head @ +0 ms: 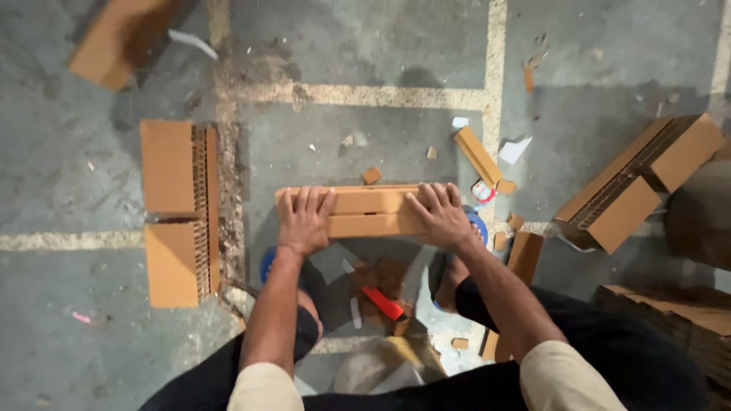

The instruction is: The person sits on the floor and assembles rectangular cardboard pieces by hand. They repeatedly pick up pieces, align them, and press them together to form a box-like structure, occasionally adjusting the alignment.

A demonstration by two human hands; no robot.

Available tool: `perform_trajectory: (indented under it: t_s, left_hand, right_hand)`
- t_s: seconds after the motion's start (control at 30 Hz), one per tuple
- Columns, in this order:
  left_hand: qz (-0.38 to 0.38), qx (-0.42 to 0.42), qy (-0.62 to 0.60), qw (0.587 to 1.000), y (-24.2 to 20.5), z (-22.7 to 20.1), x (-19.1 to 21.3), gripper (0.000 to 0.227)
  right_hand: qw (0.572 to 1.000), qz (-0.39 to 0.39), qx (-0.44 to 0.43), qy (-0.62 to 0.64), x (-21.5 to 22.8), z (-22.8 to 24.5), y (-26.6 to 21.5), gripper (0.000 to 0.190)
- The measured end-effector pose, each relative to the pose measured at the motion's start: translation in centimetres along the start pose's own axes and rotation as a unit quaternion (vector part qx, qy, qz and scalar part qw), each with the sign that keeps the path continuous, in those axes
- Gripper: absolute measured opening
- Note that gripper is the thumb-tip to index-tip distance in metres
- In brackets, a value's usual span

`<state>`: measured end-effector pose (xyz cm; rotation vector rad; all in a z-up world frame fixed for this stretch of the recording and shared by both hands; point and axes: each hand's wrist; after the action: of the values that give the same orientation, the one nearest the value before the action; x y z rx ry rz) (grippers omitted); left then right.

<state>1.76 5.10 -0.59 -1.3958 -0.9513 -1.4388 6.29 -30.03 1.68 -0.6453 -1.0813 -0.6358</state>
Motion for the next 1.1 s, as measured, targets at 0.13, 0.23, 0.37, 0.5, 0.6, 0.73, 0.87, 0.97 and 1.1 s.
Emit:
perform_trajectory:
  t_s: [0.13, 0.23, 0.37, 0.5, 0.6, 0.73, 0.87, 0.97, 1.1]
  left_hand:
    - [0.057, 0.005, -0.072, 0.996, 0.1, -0.4, -0.4, 0.094]
    - [0.035, 0.01, 0.012, 0.999, 0.5, 0.1, 1.2, 0.095]
    - [0.136, 0.003, -0.014, 0.991, 0.9, -1.2, 3.3, 0.127]
    - [0.148, -0.028, -0.052, 0.987, 2.5, -4.9, 4.2, 0.134]
    - [0.049, -0.007, -0.08, 0.996, 2.8, -6.8, 3.9, 0.125]
    - [-0.024, 0.006, -0.096, 0.995, 3.1, -7.2, 2.2, 0.115]
    - [-0.026, 0.007, -0.111, 0.993, 2.7, -7.4, 0.1, 0.107]
    - [-0.034, 0.013, -0.133, 0.99, 3.3, -7.8, -1.2, 0.106]
    - [-0.074, 0.058, -0.189, 0.977, 3.7, -8.7, -2.5, 0.111]
  right_hand:
    - [0.998, 0.045, -0.029, -0.029, 0.8, -0.1, 0.4, 0.107]
    - [0.997, 0.038, -0.056, -0.025, 1.8, 0.8, 1.5, 0.116]
    - [0.989, 0.086, -0.112, -0.039, 1.7, 3.4, 2.2, 0.134]
    - [0.995, 0.054, -0.076, -0.042, 0.8, 6.0, 4.2, 0.129]
    - [0.995, 0.053, -0.068, -0.048, 0.7, 6.5, 4.7, 0.13]
    - [0.998, 0.034, -0.051, -0.025, 0.8, 5.5, 5.0, 0.122]
    - [0.998, 0.026, -0.051, -0.017, 0.4, 5.5, 4.6, 0.115]
    - [0.999, -0.028, -0.028, -0.009, 0.9, 5.3, 5.2, 0.111]
    - [0.999, -0.03, -0.02, 0.026, 0.6, 5.8, 4.4, 0.103]
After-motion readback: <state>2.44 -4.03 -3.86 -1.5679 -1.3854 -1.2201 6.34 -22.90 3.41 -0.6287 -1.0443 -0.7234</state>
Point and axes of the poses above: each hand's wrist, its own y-axis towards the middle knuckle, its own x-axis out of the back of the hand, z = x × y, and after that the axes turned 7 degrees about y, right-handed
